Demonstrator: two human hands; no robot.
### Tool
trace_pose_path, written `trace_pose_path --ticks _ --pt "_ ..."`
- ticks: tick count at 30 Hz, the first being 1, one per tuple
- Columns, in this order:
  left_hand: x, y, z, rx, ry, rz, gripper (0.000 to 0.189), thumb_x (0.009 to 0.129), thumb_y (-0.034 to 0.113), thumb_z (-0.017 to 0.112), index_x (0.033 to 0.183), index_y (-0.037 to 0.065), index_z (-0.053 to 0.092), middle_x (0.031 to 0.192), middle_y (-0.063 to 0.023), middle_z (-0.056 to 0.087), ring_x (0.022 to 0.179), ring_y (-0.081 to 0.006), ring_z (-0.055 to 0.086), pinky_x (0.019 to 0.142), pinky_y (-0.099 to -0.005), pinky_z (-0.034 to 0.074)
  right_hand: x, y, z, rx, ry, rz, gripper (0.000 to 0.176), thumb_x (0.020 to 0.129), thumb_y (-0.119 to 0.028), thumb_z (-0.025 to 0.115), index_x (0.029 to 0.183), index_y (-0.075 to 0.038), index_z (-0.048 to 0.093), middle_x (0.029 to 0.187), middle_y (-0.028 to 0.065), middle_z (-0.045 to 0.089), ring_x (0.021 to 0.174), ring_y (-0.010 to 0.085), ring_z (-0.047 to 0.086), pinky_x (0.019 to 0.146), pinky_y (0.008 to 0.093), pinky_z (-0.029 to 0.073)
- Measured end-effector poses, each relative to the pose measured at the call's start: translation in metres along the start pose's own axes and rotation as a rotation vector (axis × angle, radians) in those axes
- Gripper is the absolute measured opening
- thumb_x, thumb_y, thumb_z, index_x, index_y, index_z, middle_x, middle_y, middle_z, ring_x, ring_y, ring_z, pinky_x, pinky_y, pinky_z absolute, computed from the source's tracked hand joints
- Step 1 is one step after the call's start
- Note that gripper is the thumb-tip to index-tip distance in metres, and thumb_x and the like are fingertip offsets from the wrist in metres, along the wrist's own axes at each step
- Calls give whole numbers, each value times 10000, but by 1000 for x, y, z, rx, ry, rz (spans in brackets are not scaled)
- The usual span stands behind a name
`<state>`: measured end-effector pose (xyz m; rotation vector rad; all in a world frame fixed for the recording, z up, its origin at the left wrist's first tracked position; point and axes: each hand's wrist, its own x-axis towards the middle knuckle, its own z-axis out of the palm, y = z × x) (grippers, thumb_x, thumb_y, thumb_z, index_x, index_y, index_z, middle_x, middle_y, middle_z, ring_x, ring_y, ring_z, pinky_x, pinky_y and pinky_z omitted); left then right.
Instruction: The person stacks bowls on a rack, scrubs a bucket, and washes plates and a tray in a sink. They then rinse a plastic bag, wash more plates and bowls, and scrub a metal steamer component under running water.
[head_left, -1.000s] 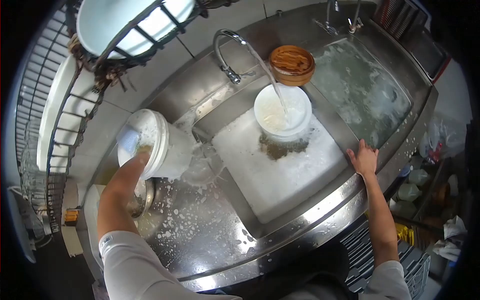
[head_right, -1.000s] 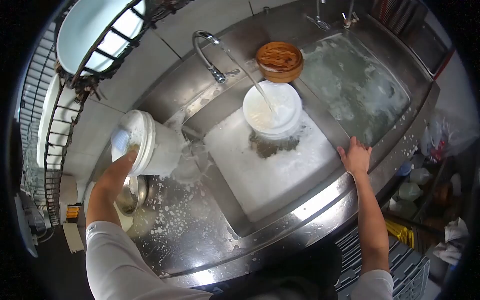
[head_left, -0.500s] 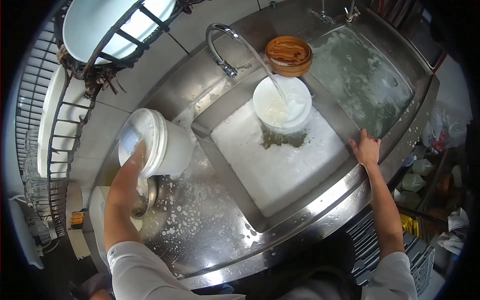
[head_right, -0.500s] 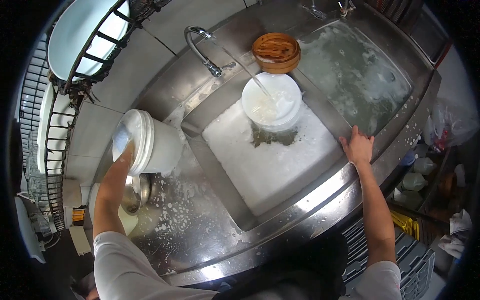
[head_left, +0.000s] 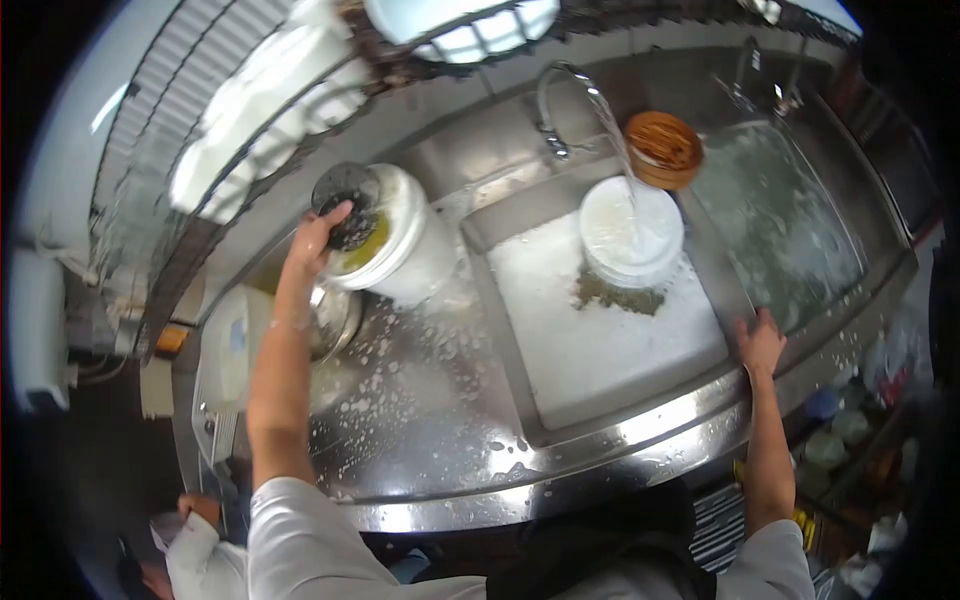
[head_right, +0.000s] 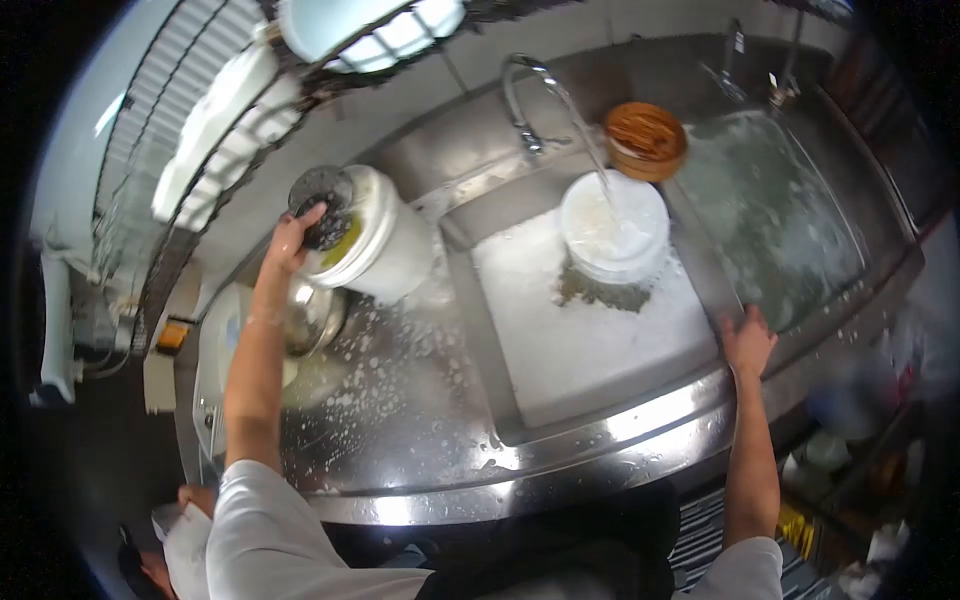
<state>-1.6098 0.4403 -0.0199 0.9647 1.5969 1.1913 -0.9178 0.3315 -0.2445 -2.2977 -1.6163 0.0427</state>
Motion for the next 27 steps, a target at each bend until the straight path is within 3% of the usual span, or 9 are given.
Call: trace_pose_path --ticks 4,7,9,11,14,17,21,26,27 --pt "-7 5 15 -511 63 196 292 860 78 656 1102 -54 560 1028 -148 642 890 -230 655 783 -380 557 31 -64 7 441 383 -144 272 865 -217 621 1048 -19 585 983 150 648 868 309 626 815 403 466" --pt "-38 20 84 -542 -29 180 324 854 81 661 1148 1 550 1034 -101 642 906 -225 647 796 -378 555 26 -193 -22 1006 -21 -189 163 888 -101 604 1041 -45 583 947 81 627 890 166 602 798 303 488" --pt "-53 9 148 -477 -97 127 341 854 115 671 1155 10 549 1032 -101 646 898 -217 648 793 -376 553 32 -250 -19 1268 -402 -434 288 882 -124 625 1148 -59 537 1047 51 608 943 169 585 809 310 491" --pt "-59 -18 212 -434 -216 -14 348 856 141 674 1150 3 551 993 -106 655 843 -211 654 756 -372 560 24 -291 -41 1653 -798 -140 385 859 -120 652 1208 -67 498 1072 94 601 963 188 590 806 321 501" --pt "-40 -80 304 -361 -387 -223 404 814 173 722 1139 10 547 992 -104 652 864 -195 646 708 -330 551 47 -294 0 2047 -800 230 424 835 -60 648 1225 -60 484 1059 119 613 921 212 622 787 342 517" --pt "-23 -122 388 99 128 -202 595 786 501 699 1145 49 556 1020 -128 646 847 -249 630 699 -377 523 77 -258 38 1983 -601 394 392 825 -8 615 1199 -38 499 1029 113 628 898 210 630 781 333 522" --pt "-36 -108 433 -634 -335 -567 724 787 721 498 1091 65 527 939 -130 604 1005 -296 569 868 -542 461 99 -219 73 1581 -463 69 313 870 -99 597 1163 -8 538 1012 117 634 891 200 614 779 325 491" --pt "-13 -166 449 -987 -237 -548 445 850 403 565 1110 42 569 938 -115 606 884 -273 583 858 -450 480 107 -182 74 1375 -776 -191 432 872 -352 616 1143 -17 577 1024 145 629 991 233 586 860 348 444" --pt "-17 -174 450 -1022 -275 -485 417 854 364 562 1116 40 568 945 -118 610 896 -273 588 873 -446 477 111 -178 102 1168 -548 -324 571 830 -421 651 1179 19 549 1050 177 620 1077 267 556 881 364 444"
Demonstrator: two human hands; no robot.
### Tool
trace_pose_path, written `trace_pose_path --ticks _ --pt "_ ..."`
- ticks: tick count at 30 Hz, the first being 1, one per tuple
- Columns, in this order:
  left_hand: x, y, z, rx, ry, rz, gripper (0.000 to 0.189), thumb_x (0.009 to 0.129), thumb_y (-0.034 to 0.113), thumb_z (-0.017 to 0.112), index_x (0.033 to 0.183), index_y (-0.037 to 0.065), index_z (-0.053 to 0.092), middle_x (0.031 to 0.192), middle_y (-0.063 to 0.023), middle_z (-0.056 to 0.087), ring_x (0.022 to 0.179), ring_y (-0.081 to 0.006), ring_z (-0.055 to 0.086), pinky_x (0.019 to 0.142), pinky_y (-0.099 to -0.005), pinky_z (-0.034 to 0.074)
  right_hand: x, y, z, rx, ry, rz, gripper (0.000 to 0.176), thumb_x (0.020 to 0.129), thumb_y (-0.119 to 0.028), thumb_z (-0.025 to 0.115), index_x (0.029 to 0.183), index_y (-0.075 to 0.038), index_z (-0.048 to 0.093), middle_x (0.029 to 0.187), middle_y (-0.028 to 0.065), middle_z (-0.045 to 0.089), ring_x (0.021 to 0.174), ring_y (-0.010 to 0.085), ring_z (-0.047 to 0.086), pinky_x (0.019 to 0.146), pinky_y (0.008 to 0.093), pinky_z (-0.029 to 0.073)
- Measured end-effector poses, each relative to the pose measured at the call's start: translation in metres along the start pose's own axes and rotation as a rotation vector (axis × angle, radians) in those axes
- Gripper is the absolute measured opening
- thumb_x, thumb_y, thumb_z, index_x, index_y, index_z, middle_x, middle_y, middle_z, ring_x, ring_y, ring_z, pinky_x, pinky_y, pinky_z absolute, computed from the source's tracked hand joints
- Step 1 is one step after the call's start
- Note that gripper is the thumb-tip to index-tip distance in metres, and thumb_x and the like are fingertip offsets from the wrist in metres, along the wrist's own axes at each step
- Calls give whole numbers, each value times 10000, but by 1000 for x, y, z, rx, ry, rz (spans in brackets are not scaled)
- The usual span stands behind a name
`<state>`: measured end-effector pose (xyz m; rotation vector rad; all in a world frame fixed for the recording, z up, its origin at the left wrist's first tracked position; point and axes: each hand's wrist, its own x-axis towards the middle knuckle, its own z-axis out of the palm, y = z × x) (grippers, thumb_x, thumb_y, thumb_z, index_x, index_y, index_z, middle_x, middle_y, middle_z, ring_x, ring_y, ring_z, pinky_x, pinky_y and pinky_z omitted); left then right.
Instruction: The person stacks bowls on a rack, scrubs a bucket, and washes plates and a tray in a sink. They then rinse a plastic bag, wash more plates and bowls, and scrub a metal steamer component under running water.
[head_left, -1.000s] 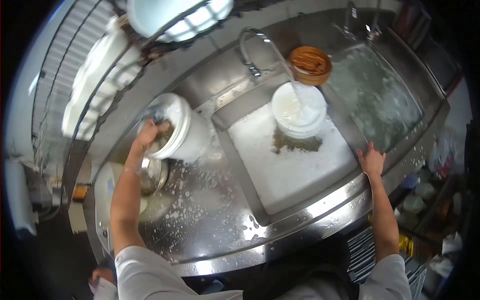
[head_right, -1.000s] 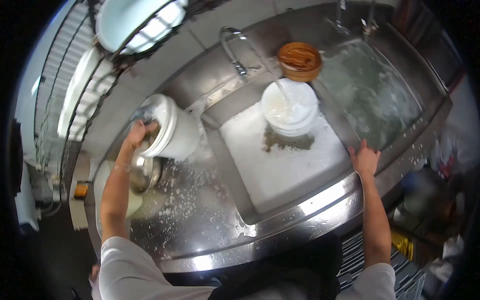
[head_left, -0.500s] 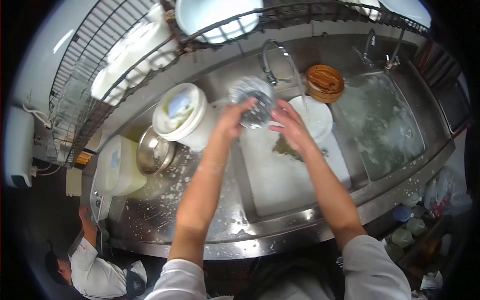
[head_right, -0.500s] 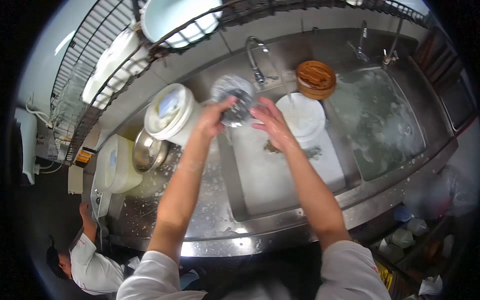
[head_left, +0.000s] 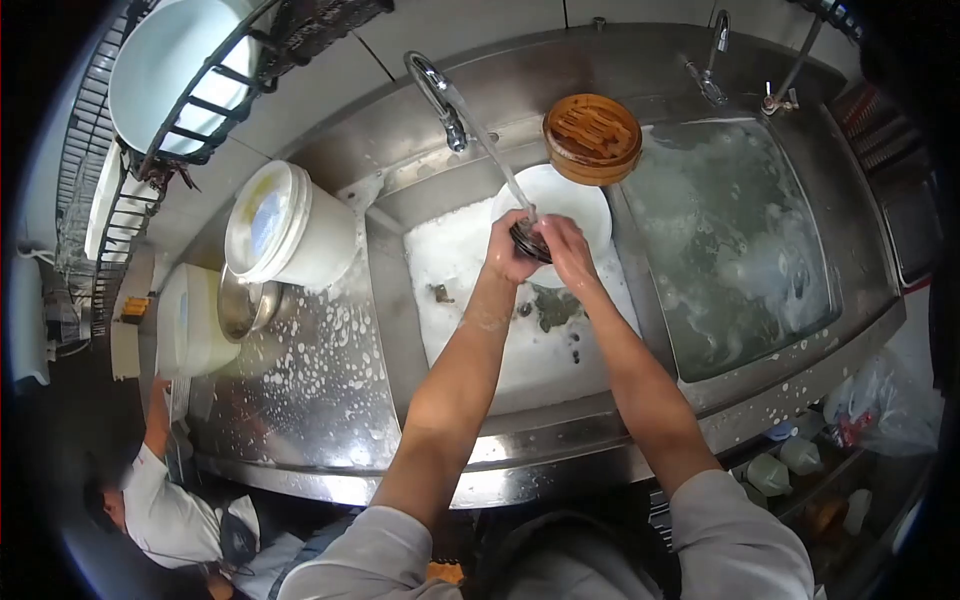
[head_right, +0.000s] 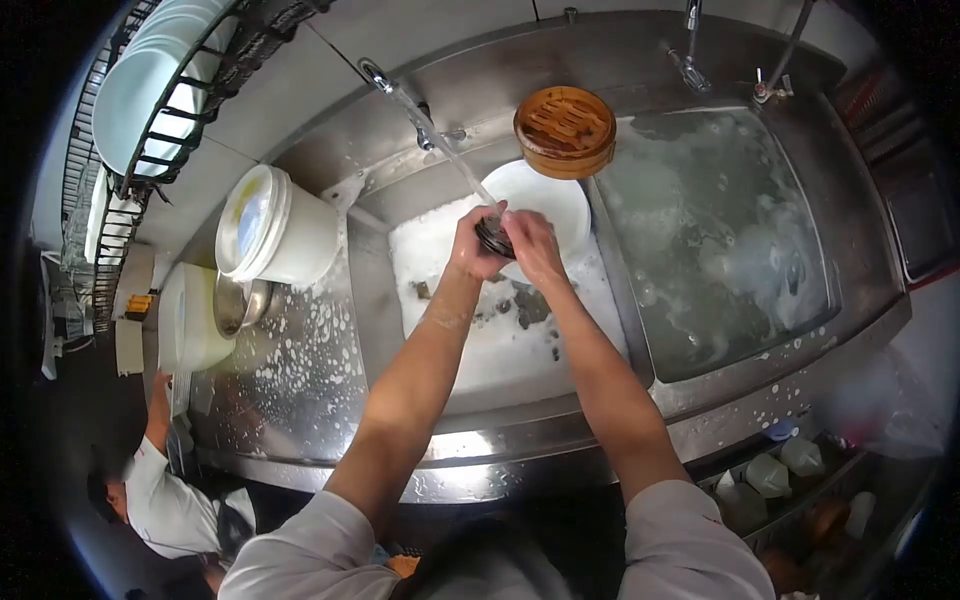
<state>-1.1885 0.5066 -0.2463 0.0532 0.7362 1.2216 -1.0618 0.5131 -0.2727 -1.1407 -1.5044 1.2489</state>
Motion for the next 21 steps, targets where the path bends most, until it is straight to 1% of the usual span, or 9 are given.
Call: trace_pose_path --ticks 3,7,8,12,15,16,19,20,21 --pt "-13 -14 -1 -7 -103 58 398 849 247 551 1170 11 551 1080 -151 618 1025 -297 589 961 -451 444 1 29 10 -112 287 95 686 805 -458 665 1201 76 496 1060 205 609 1140 291 522 921 381 433" --pt "-28 -18 -13 -40 -167 26 431 821 213 550 1190 -9 545 1176 -169 601 1088 -312 575 1001 -452 422 4 0 -16 494 296 423 562 728 -222 779 1135 56 508 1047 144 622 947 231 612 816 332 494" --pt "-29 -17 -13 -37 -158 40 435 817 205 543 1195 -10 543 1181 -168 599 1091 -314 574 1003 -454 420 10 8 -14 647 425 448 468 708 -82 772 1098 30 539 1016 103 634 844 184 627 746 304 508" --pt "-31 -15 -13 -67 3 83 426 813 158 508 1212 13 543 1179 -154 601 1080 -297 581 975 -436 444 -2 -9 -28 563 57 422 363 741 -46 731 1057 22 566 968 109 642 819 183 632 689 300 520" --pt "-45 -21 -2 -103 -178 117 392 862 192 506 1215 25 543 1183 -155 597 1088 -290 576 974 -437 444 0 9 -22 683 283 483 335 747 -63 737 1027 32 581 946 112 650 813 183 639 699 296 522" --pt "-43 -24 -3 -22 -210 93 415 875 208 521 1222 -20 509 1185 -172 595 1086 -306 581 1001 -454 427 -1 9 -22 693 229 510 335 747 -67 741 1026 33 584 943 114 652 820 187 642 699 305 528" --pt "-35 -22 -11 129 25 -30 433 846 141 519 1239 -38 492 1174 -174 601 1048 -302 603 981 -444 448 -6 11 -20 719 64 594 338 748 -77 752 1023 34 592 933 119 657 841 200 653 700 333 543" --pt "-40 -20 -11 99 11 -54 454 826 113 524 1247 -51 484 1171 -174 601 1030 -292 614 966 -418 465 -6 15 -28 851 -41 600 410 744 -74 757 1088 26 557 969 127 641 859 215 652 694 334 545" --pt "-45 -18 -11 105 -51 -56 434 849 133 522 1241 -49 487 1168 -174 602 1030 -290 614 962 -418 468 0 22 -31 894 30 611 416 744 -71 756 1096 18 555 967 123 639 862 214 652 708 330 541"
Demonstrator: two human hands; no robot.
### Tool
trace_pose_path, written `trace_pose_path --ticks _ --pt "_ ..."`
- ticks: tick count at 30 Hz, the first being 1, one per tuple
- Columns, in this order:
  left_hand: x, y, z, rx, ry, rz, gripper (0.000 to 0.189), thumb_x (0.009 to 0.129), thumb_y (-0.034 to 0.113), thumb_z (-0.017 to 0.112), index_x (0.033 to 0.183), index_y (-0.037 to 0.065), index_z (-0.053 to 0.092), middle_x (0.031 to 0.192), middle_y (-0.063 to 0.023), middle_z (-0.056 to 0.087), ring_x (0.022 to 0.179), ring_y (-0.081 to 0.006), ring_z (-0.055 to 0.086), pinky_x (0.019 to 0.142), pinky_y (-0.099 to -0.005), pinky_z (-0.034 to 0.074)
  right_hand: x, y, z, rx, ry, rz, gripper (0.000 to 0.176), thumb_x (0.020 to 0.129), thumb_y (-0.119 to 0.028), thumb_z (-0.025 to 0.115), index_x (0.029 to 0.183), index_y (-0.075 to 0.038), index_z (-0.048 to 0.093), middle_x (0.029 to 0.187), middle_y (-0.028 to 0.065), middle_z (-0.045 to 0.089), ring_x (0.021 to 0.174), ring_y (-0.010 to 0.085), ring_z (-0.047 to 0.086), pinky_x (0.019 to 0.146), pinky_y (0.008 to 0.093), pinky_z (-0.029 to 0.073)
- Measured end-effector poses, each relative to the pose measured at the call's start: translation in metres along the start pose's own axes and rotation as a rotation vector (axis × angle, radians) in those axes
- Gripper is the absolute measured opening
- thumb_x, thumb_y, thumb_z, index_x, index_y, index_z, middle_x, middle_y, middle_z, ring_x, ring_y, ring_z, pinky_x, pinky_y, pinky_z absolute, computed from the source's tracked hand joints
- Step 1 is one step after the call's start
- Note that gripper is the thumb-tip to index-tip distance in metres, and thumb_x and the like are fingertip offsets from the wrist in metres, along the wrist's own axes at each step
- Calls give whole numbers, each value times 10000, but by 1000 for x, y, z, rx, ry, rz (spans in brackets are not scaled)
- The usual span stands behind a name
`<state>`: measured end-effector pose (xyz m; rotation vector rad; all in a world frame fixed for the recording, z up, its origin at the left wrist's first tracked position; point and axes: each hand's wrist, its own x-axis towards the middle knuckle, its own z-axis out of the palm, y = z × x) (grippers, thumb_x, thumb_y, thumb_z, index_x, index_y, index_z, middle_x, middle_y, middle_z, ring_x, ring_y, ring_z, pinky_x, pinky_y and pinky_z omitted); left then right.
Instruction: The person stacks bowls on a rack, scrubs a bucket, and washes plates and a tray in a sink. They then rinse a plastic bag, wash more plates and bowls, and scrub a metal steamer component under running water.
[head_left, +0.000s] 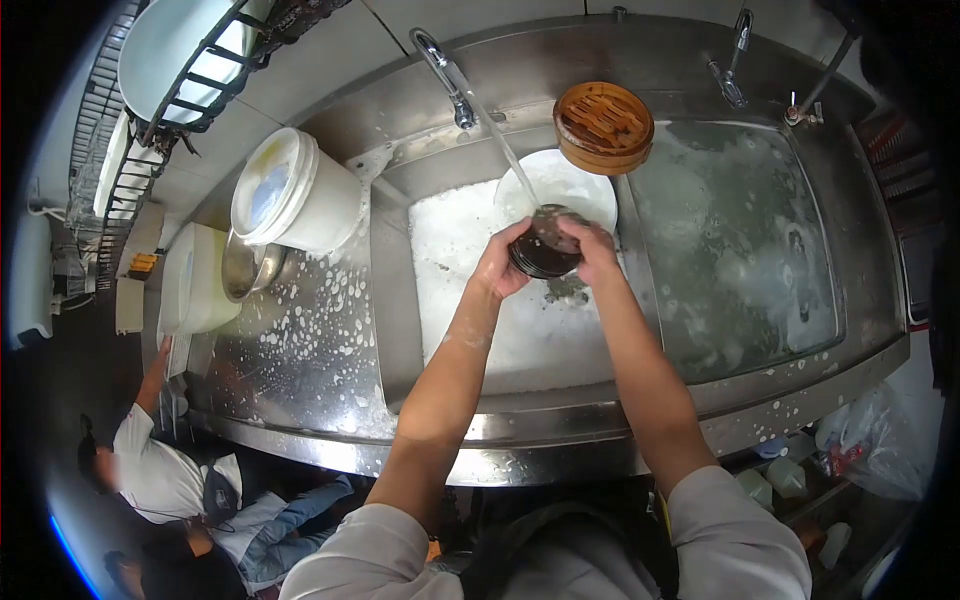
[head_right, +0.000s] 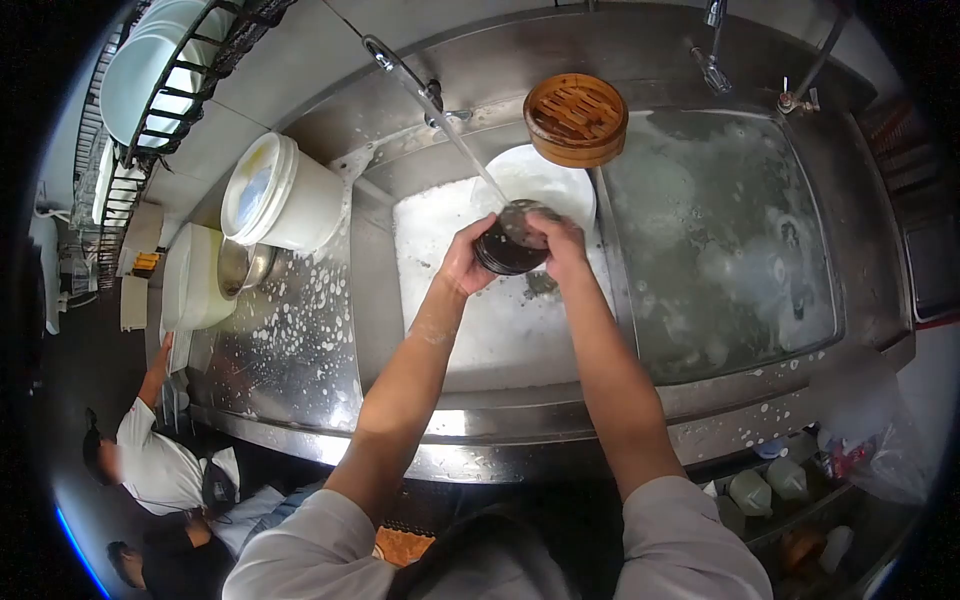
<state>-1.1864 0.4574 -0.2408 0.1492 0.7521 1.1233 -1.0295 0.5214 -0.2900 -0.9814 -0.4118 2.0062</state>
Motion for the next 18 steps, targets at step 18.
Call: trace_pose_path --ticks 18 --pt "-15 13 -7 362 76 -108 383 916 239 595 1178 -33 530 1077 -145 647 918 -227 659 836 -346 546 -25 -12 7 -173 -67 58 363 764 -25 703 1096 -30 555 986 92 632 812 187 632 729 314 522"
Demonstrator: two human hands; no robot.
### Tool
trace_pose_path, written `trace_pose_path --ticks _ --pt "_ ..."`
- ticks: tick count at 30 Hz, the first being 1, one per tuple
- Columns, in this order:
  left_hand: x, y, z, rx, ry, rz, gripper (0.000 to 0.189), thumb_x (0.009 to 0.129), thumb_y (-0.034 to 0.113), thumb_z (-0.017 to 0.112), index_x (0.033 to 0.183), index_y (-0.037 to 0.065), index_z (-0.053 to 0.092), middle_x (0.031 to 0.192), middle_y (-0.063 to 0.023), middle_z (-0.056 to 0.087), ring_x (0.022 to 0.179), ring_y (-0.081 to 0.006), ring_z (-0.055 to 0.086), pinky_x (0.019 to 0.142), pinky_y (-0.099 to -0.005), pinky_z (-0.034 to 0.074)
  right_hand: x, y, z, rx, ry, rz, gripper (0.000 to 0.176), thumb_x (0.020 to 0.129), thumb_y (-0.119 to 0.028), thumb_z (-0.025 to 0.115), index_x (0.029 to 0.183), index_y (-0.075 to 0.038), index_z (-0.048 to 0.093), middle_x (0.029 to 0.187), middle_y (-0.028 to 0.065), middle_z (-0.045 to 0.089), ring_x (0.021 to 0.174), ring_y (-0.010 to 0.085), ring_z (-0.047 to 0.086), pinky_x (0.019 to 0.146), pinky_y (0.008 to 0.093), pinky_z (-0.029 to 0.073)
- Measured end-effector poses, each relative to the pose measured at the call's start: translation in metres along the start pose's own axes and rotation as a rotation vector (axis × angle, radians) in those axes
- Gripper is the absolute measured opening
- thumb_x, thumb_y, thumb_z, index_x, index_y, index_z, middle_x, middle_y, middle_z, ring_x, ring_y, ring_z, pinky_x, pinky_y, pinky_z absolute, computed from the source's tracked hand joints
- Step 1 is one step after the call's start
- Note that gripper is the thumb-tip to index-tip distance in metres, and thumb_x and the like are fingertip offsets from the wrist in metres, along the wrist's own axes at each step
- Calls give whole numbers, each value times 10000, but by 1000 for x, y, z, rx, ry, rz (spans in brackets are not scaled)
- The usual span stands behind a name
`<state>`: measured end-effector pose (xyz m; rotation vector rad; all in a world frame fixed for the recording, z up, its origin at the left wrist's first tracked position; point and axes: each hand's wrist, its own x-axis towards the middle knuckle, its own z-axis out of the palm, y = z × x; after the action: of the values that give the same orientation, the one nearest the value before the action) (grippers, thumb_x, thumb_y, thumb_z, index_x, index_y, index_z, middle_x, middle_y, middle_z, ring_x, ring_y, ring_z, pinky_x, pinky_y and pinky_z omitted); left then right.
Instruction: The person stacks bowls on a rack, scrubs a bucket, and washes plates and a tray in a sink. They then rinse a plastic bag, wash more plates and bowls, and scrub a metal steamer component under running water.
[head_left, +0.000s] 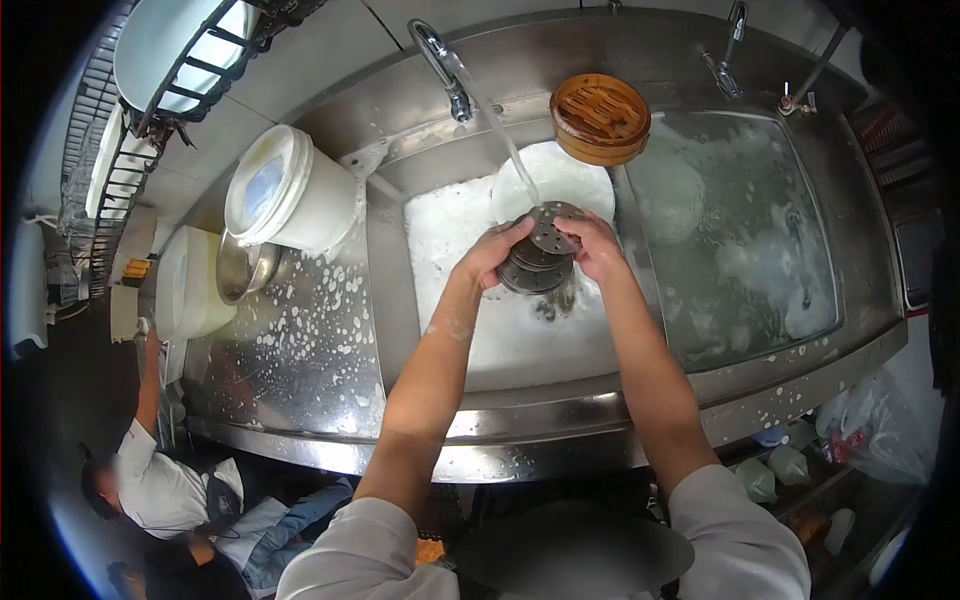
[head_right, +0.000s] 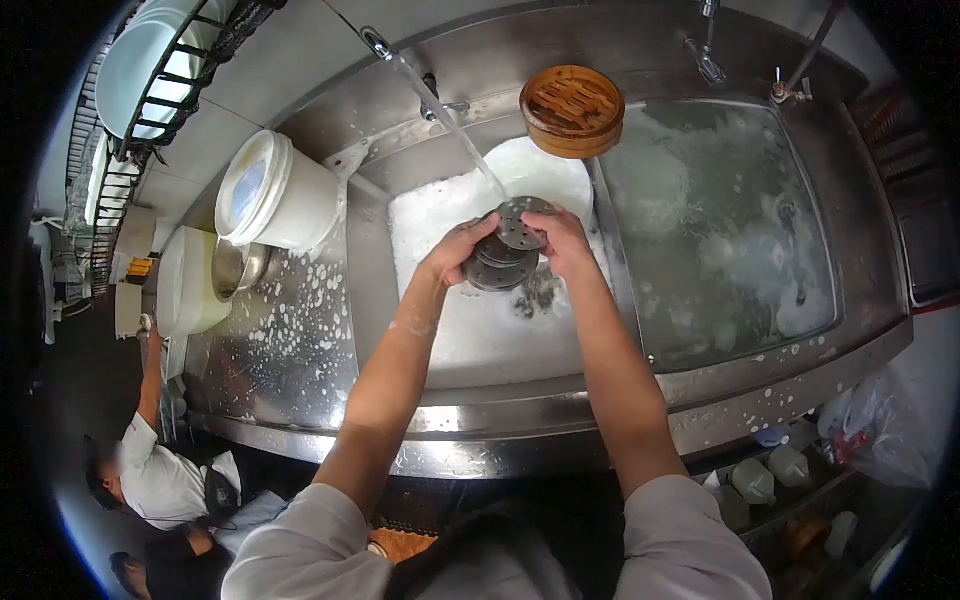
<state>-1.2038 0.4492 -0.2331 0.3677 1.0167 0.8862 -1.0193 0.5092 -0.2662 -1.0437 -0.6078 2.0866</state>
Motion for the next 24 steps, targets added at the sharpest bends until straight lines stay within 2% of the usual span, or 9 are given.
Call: trace_pose_path --ticks 2,3,6,8,9,12,18,21,24 --pt "-5 6 -1 64 -44 14 369 912 198 597 1197 -25 522 1089 -141 644 930 -223 656 843 -344 544 6 1 1 112 130 -69 342 769 -18 695 1084 -51 563 958 70 634 818 174 631 693 319 518" --pt "-11 6 -2 76 -161 64 363 898 130 602 1218 -17 511 1090 -129 643 940 -217 654 847 -336 543 7 2 2 168 201 -99 341 770 -17 695 1082 -57 564 945 62 636 824 171 631 687 321 516" --pt "-12 0 -7 -90 -152 173 347 889 98 604 1206 -18 524 1074 -113 647 931 -206 654 842 -329 543 9 6 -1 209 354 -207 347 769 -9 699 1083 -68 562 918 45 640 845 164 628 694 312 512" --pt "-3 -6 -15 -28 -52 253 344 900 87 580 1219 -22 515 1097 -114 637 956 -207 646 857 -329 536 10 8 -10 127 384 -268 351 768 -3 701 1083 -67 561 932 52 643 854 167 628 723 307 512" --pt "3 -8 -19 1 -1 294 343 906 81 568 1226 -25 510 1108 -115 632 968 -207 641 864 -330 532 9 12 -15 189 275 -279 347 765 1 705 1075 -74 570 945 56 649 859 164 630 749 298 504" --pt "14 -7 -22 169 243 271 319 915 59 536 1223 -25 526 1120 -120 628 988 -210 628 879 -325 518 2 12 -22 52 -61 7 347 766 1 707 1076 -75 571 955 58 654 865 161 630 769 295 500" --pt "-14 5 -2 -84 -22 232 237 916 122 582 1097 -29 608 1016 -98 668 880 -190 644 796 -301 528 2 23 -10 208 192 -145 458 793 -1 681 1202 -68 485 1057 84 620 961 209 617 841 376 506" --pt "11 -10 -19 24 128 328 287 918 150 589 1134 -38 577 1073 -115 648 921 -197 635 818 -312 522 -3 23 6 246 217 -166 439 801 -9 676 1194 -73 493 1066 92 620 961 214 618 850 376 503" --pt "24 -21 -16 10 278 432 355 958 226 525 1197 -36 532 1136 -140 617 977 -212 615 856 -336 507 0 27 4 187 8 -52 367 804 19 651 1144 -48 528 1015 82 629 892 205 631 798 344 521"
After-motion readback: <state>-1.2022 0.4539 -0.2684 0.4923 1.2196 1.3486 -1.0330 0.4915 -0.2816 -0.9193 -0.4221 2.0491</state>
